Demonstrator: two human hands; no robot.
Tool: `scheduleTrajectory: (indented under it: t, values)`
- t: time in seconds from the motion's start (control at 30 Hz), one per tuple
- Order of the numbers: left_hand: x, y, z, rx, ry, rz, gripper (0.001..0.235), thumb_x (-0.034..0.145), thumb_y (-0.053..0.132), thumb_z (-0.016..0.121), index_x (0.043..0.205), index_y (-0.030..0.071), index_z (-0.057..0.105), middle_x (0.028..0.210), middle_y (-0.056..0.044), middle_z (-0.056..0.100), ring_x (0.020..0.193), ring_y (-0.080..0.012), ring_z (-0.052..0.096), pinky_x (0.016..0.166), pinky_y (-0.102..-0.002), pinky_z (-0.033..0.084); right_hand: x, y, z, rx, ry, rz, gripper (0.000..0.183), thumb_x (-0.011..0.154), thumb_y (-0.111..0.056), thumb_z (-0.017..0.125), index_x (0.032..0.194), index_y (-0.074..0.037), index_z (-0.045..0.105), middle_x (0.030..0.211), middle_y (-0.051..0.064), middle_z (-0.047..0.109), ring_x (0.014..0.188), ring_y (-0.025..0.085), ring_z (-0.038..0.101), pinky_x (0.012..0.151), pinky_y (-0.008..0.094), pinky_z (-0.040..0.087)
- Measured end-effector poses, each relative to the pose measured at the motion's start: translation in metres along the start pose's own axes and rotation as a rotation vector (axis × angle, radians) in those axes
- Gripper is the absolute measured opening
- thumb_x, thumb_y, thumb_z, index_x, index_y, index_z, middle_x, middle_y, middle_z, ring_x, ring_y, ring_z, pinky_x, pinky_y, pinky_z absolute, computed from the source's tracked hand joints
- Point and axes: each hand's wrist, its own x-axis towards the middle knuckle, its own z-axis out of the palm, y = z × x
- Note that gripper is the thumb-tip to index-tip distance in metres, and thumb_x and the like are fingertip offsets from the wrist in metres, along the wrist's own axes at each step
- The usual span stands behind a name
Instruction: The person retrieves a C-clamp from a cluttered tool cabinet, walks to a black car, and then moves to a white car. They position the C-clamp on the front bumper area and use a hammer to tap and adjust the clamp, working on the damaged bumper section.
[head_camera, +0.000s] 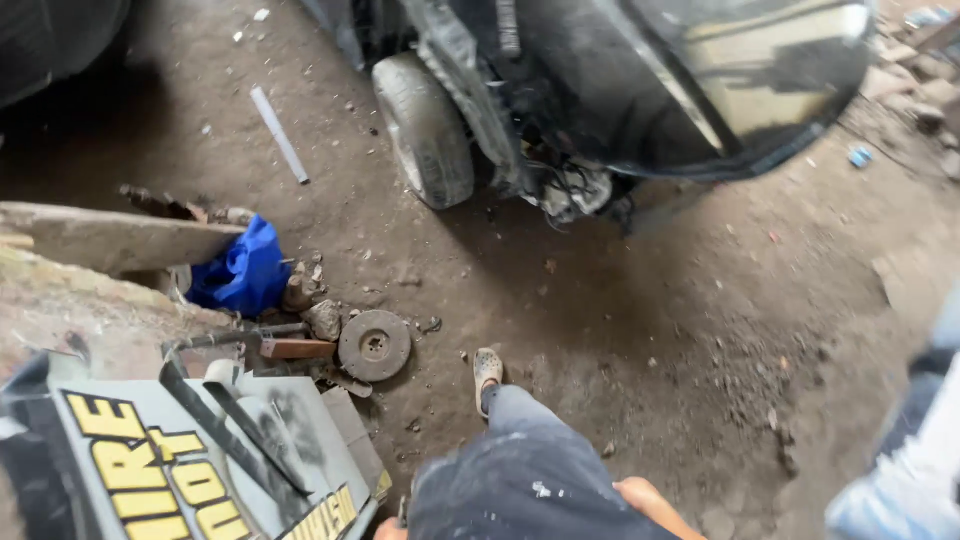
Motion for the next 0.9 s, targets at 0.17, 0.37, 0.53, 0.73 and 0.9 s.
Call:
scheduleTrajectory:
  t: [0.17, 0.37, 0.53, 0.73, 0.9]
  values:
    - [0.099, 0.099, -0.044, -0.086, 0.067, -0.099, 0.038, 0.081, 0.029, 0.074, 0.105, 0.000, 0.072, 0.109, -0.027, 0.071, 0.107, -0.0430, 0.068, 0.093, -0.049, 0.055, 0.057, -0.300, -0.255, 0.134, -0.037, -0.023, 0.042, 0.093, -0.036, 0.059, 0.109, 0.001, 0.071, 0.110, 0.023, 0.076, 0.105, 0.033, 0.072, 0.090, 0.045, 0.056]
    - [0.176, 0.166, -0.112, -0.406, 0.328, -0.159, 0.059, 0.082, 0.034, 0.080, 0.128, 0.000, 0.065, 0.123, -0.026, 0.067, 0.118, -0.0405, 0.063, 0.099, -0.046, 0.050, 0.144, -0.549, -0.450, 0.069, 0.309, -0.576, 0.045, 0.092, -0.033, 0.069, 0.129, -0.009, 0.066, 0.120, 0.013, 0.073, 0.111, 0.025, 0.070, 0.096, 0.037, 0.053]
    - [0.282, 0.207, -0.207, -0.618, 0.246, -0.211, 0.051, 0.083, 0.030, 0.076, 0.126, 0.003, 0.069, 0.115, -0.020, 0.076, 0.108, -0.0325, 0.073, 0.093, -0.042, 0.054, 0.157, -0.726, -0.519, 0.364, 0.425, -0.742, 0.048, 0.094, -0.031, 0.070, 0.135, -0.007, 0.063, 0.126, 0.014, 0.073, 0.116, 0.022, 0.071, 0.100, 0.034, 0.054]
    - [0.368, 0.221, -0.335, -0.437, 0.245, -0.253, 0.043, 0.087, 0.032, 0.075, 0.121, 0.005, 0.073, 0.112, -0.021, 0.077, 0.105, -0.0340, 0.074, 0.092, -0.043, 0.054, 0.204, -0.861, -0.492, 0.185, 0.463, -0.695, 0.076, 0.088, -0.032, 0.070, 0.146, 0.008, 0.044, 0.150, 0.029, 0.045, 0.142, 0.041, 0.041, 0.117, 0.043, 0.032]
    - [0.446, 0.254, -0.459, -0.195, 0.209, -0.203, 0.044, 0.084, 0.034, 0.075, 0.120, 0.010, 0.076, 0.113, -0.022, 0.076, 0.112, -0.0364, 0.070, 0.095, -0.044, 0.053, 0.228, -0.958, -0.517, 0.031, 0.292, -0.760, 0.076, 0.093, -0.037, 0.067, 0.150, 0.004, 0.040, 0.158, 0.027, 0.037, 0.149, 0.039, 0.033, 0.120, 0.042, 0.029]
